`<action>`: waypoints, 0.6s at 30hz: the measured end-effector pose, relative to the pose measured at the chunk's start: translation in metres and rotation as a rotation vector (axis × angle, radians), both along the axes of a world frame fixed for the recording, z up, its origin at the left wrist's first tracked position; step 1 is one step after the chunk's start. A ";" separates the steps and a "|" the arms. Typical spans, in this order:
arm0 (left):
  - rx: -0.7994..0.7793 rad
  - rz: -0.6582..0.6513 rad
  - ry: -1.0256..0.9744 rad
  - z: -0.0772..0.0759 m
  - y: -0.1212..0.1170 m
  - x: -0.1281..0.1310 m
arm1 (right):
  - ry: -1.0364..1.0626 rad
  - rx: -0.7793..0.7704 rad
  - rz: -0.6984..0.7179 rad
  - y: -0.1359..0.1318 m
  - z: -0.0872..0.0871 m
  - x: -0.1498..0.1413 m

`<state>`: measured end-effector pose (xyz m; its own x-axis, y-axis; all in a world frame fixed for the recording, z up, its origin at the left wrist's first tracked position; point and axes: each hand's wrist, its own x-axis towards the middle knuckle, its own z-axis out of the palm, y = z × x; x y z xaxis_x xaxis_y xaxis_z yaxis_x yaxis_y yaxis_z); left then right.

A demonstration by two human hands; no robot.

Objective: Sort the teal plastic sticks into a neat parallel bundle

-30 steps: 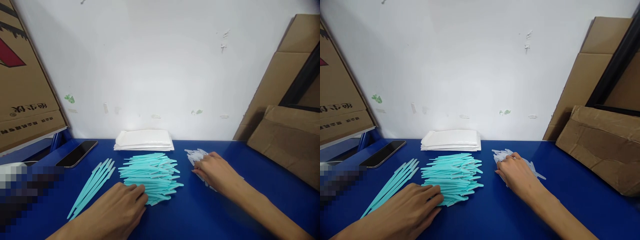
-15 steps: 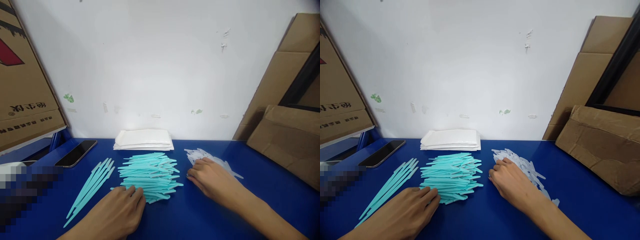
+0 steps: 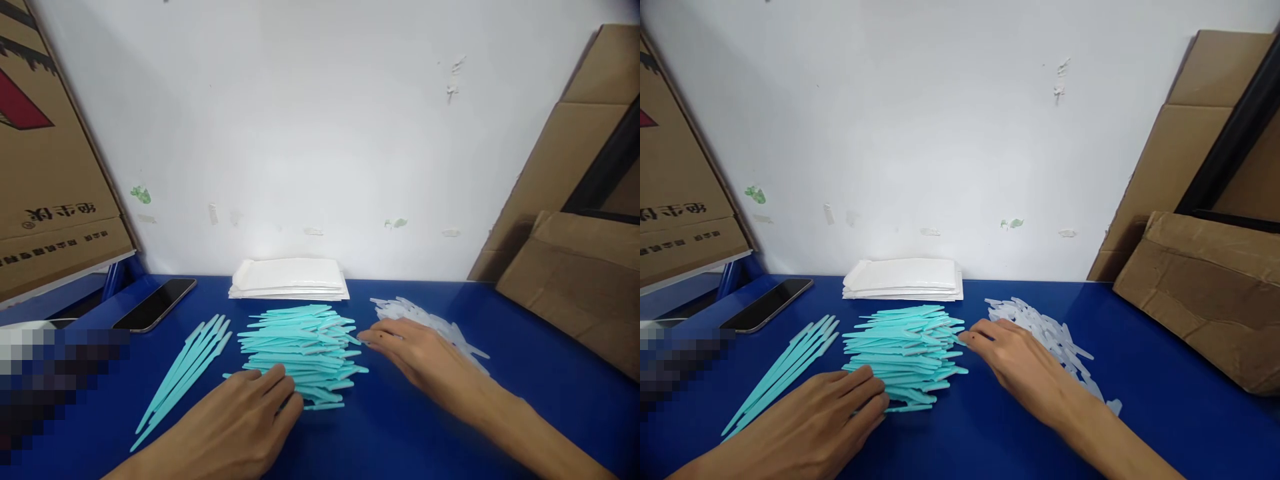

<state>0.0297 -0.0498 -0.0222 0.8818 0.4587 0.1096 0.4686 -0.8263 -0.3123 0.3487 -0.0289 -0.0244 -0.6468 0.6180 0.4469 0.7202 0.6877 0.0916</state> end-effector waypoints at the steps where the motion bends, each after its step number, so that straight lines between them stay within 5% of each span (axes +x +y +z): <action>1: -0.026 0.001 -0.040 -0.001 0.000 -0.001 | 0.062 -0.008 0.030 -0.001 -0.001 -0.001; 8: 0.051 0.074 -0.358 -0.011 0.009 -0.003 | 0.354 0.011 0.230 -0.011 -0.006 -0.017; 18: -0.006 0.133 -0.349 -0.014 0.013 -0.005 | 0.308 0.121 0.257 -0.013 -0.001 -0.024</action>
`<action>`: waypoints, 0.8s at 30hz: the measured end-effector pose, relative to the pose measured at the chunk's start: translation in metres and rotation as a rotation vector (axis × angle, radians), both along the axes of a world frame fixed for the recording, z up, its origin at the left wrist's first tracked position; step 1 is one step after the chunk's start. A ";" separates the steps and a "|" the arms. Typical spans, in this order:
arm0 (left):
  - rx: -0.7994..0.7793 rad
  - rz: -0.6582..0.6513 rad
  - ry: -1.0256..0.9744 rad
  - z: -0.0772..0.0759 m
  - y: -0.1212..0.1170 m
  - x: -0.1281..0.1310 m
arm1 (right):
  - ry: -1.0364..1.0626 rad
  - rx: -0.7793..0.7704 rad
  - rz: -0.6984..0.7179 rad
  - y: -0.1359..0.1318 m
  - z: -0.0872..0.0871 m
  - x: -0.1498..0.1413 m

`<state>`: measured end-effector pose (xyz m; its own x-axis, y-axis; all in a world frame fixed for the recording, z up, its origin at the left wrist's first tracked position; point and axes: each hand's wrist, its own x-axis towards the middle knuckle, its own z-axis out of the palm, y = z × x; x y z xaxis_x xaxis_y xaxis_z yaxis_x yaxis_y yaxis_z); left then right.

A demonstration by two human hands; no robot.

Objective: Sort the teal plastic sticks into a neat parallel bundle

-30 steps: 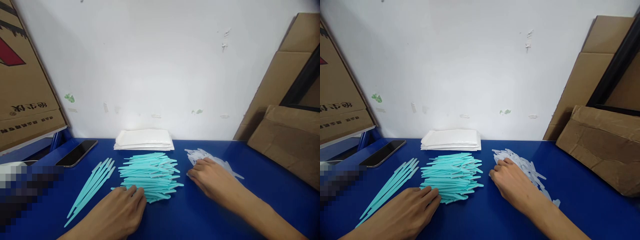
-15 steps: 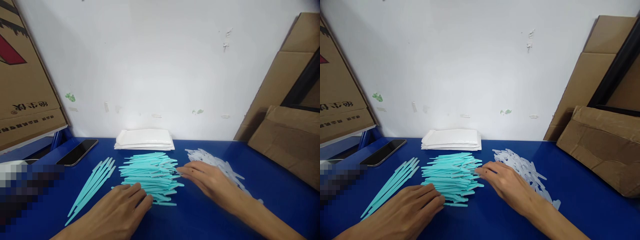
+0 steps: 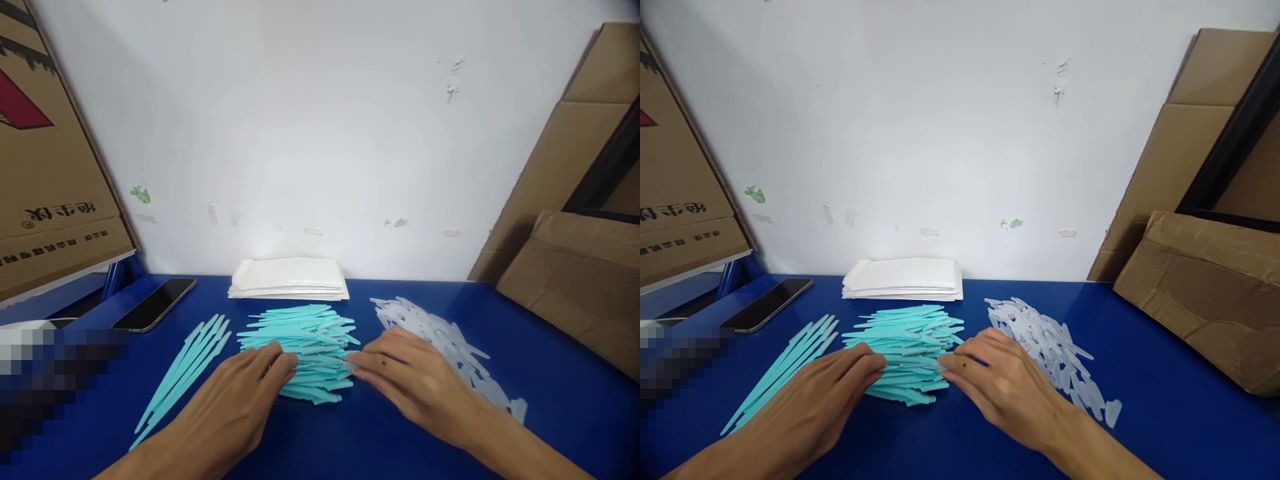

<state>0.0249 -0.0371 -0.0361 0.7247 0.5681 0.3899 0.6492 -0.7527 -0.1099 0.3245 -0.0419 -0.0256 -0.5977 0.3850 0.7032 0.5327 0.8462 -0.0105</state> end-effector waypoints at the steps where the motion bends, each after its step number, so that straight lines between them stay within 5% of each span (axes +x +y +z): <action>1: -0.016 -0.001 0.013 0.000 -0.001 0.000 | -0.004 -0.005 0.000 0.000 0.000 -0.001; 13: -0.018 0.019 0.055 0.002 0.000 0.001 | 0.047 -0.009 0.007 -0.002 0.000 -0.002; 24: 0.014 -0.165 0.003 -0.001 -0.013 0.010 | 0.031 -0.076 0.096 -0.014 -0.006 -0.020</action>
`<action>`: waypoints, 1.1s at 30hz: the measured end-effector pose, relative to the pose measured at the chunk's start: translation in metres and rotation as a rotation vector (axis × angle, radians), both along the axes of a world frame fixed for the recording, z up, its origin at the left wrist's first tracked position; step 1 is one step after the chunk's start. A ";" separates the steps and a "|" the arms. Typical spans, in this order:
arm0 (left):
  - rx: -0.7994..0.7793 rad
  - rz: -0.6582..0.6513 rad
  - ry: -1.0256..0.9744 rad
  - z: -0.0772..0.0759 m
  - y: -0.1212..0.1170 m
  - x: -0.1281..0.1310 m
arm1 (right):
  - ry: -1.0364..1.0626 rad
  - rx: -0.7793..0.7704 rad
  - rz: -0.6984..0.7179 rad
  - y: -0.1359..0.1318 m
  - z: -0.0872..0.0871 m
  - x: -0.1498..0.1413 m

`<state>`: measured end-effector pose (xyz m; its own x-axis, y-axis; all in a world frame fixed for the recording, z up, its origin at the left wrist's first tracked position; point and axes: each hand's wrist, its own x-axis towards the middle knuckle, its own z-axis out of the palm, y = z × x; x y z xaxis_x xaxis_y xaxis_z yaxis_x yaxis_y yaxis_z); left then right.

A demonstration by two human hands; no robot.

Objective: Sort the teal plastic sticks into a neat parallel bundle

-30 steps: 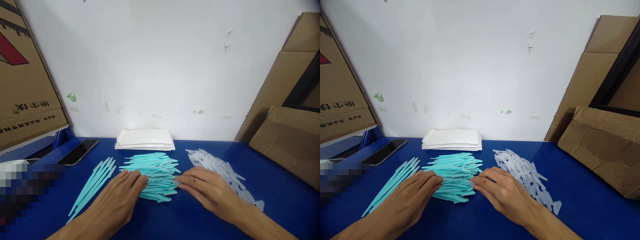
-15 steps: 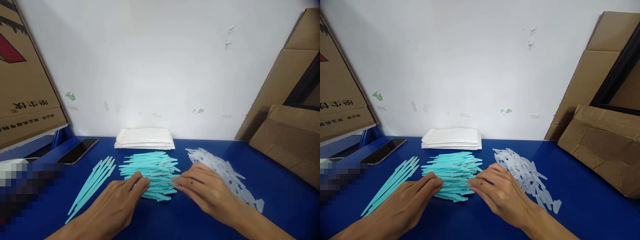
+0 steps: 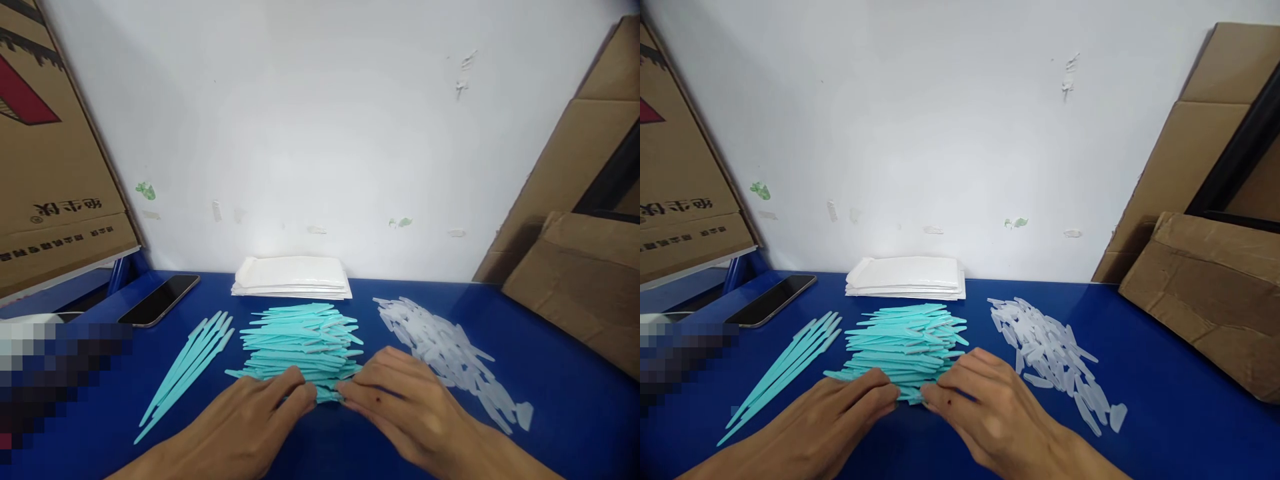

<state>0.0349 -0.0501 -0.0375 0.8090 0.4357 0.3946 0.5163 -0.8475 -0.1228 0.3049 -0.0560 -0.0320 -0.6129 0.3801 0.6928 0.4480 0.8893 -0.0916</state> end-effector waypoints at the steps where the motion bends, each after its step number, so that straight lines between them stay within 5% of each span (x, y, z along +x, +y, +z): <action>1: 0.017 -0.016 -0.025 0.000 0.000 0.001 | 0.014 0.006 0.004 -0.001 -0.001 -0.001; 7: 0.095 -0.048 -0.085 0.003 0.002 0.003 | 0.018 0.012 0.000 0.002 -0.001 0.002; 12: 0.248 0.018 -0.099 0.020 0.019 -0.014 | 0.045 0.064 -0.082 0.007 0.007 0.012; 15: 0.358 0.389 -0.002 0.037 0.035 -0.033 | 0.068 0.103 -0.149 0.010 0.011 0.018; 18: 0.126 0.860 0.169 0.050 0.048 -0.053 | 0.043 0.104 -0.166 0.011 0.010 0.019; 21: -0.043 1.024 0.288 0.050 0.057 -0.069 | -0.001 0.053 -0.161 0.010 0.006 0.017; 30: -0.098 0.894 0.229 0.042 0.058 -0.063 | -0.050 -0.023 -0.163 0.012 0.000 0.019; 33: -0.111 0.588 0.146 0.045 0.052 -0.047 | -0.067 -0.048 -0.205 0.014 -0.001 0.020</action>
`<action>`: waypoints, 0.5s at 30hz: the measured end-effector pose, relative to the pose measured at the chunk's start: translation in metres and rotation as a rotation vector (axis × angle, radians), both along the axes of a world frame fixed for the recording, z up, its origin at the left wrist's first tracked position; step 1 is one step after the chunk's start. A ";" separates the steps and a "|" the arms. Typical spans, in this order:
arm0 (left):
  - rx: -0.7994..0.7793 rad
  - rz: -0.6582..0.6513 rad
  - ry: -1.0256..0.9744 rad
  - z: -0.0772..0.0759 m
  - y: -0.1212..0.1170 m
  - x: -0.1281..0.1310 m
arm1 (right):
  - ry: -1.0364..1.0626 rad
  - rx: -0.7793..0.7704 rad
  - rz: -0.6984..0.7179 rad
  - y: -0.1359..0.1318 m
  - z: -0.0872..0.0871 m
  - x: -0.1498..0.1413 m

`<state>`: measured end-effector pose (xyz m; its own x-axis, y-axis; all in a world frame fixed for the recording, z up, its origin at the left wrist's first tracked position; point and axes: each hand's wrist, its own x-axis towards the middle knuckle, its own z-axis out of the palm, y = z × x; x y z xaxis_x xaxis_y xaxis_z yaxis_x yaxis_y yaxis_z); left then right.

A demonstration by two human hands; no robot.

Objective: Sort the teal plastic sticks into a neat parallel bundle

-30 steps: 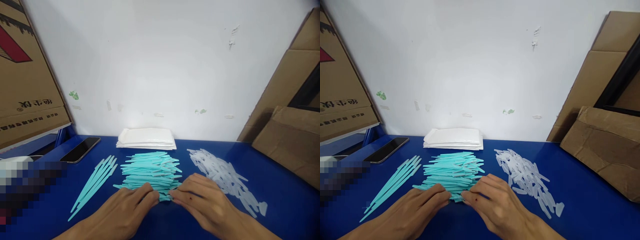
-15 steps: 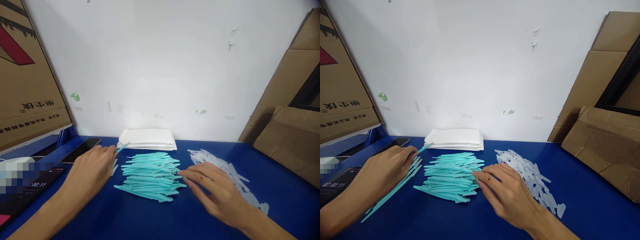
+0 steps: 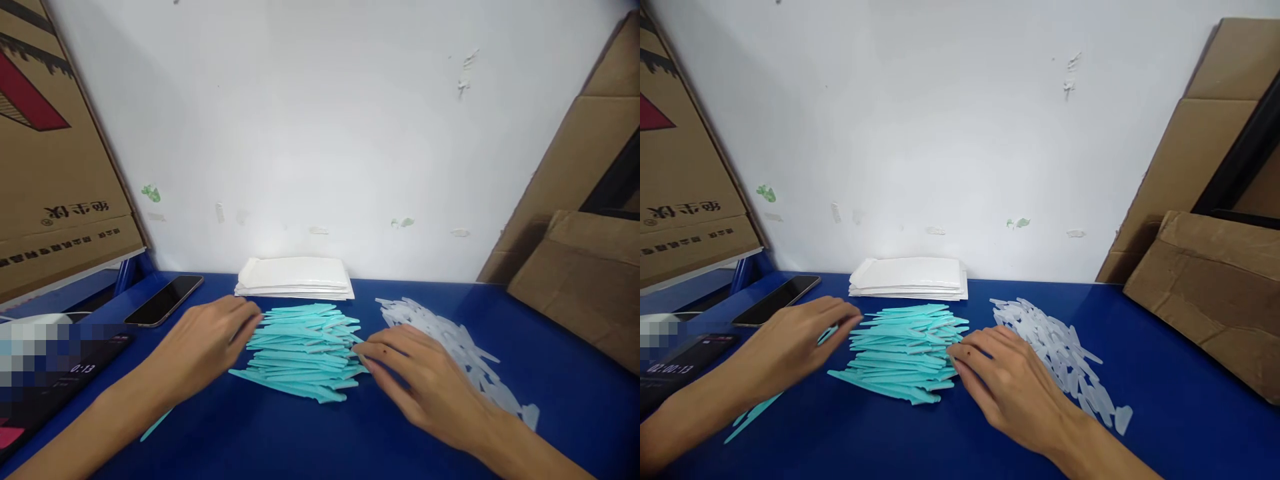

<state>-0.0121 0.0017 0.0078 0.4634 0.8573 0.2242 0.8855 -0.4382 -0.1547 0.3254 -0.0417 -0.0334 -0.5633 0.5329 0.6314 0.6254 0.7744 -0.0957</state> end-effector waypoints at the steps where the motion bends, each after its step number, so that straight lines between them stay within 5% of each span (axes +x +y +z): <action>1: -0.008 -0.158 -0.050 -0.001 -0.004 0.005 | -0.008 -0.009 -0.019 0.001 0.000 0.001; 3: -0.047 -0.434 -0.121 -0.008 -0.015 0.016 | -0.024 -0.026 -0.053 0.005 -0.001 0.004; 6: -0.084 -0.582 -0.109 -0.022 -0.031 0.027 | -0.035 -0.035 -0.110 0.012 0.000 0.013; 15: -0.041 -0.569 0.043 -0.041 -0.032 0.031 | -0.004 -0.067 -0.273 0.029 0.003 0.036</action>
